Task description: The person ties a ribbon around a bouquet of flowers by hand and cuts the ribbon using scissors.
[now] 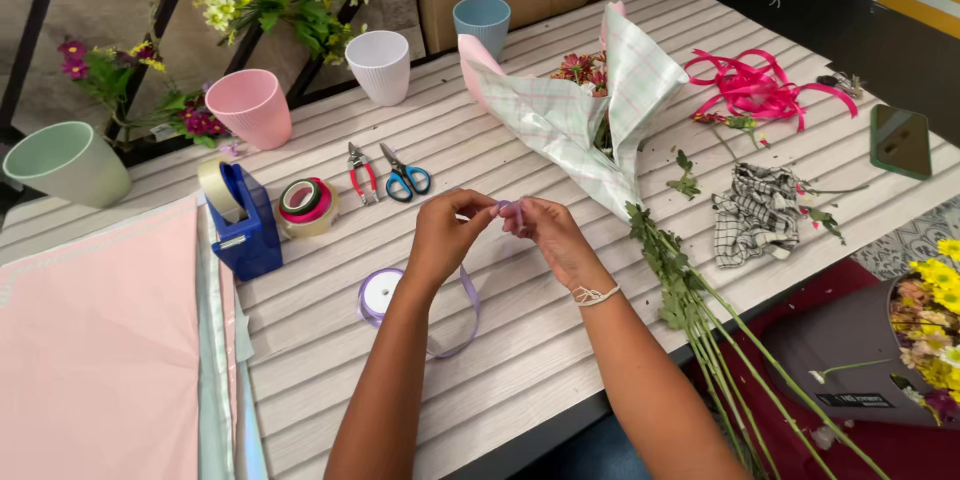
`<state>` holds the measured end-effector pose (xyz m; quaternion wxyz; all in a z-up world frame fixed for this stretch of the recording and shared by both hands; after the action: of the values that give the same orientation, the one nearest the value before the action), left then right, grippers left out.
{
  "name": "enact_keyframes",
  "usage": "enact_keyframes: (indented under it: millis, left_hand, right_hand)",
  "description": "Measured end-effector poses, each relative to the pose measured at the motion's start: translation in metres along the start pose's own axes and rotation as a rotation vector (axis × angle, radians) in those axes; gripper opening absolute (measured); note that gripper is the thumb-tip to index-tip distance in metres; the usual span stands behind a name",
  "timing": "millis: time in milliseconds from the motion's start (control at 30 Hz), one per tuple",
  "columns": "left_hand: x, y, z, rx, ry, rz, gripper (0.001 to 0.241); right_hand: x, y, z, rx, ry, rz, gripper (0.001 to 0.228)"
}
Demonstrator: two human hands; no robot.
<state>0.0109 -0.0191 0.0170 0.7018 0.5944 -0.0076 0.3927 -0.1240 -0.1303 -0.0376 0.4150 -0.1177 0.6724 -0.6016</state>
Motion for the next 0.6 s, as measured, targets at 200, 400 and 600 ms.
enact_keyframes:
  millis: [200, 400, 600]
  left_hand:
    - [0.015, 0.012, -0.021, -0.068, 0.059, 0.214, 0.011]
    - [0.019, -0.009, -0.038, 0.041, 0.106, 0.126, 0.012]
    - [0.025, -0.017, -0.063, 0.172, 0.100, -0.019, 0.016]
  right_hand:
    - [-0.004, 0.006, 0.000, 0.006, -0.068, -0.036, 0.020]
    - [-0.002, 0.022, 0.002, -0.019, -0.111, 0.061, 0.011]
    - [-0.015, 0.027, -0.006, -0.054, -0.176, 0.043, 0.015]
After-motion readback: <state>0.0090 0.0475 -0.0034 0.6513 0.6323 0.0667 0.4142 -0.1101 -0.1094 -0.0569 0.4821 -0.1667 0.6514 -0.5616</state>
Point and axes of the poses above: each hand's wrist, its own z-axis towards the middle knuckle, its own x-axis out of the back of the hand, y = z × x, the point moved 3 cm from there along z, towards the middle knuckle, and after that the axes turned 7 degrees about z, right-handed, at the moved point
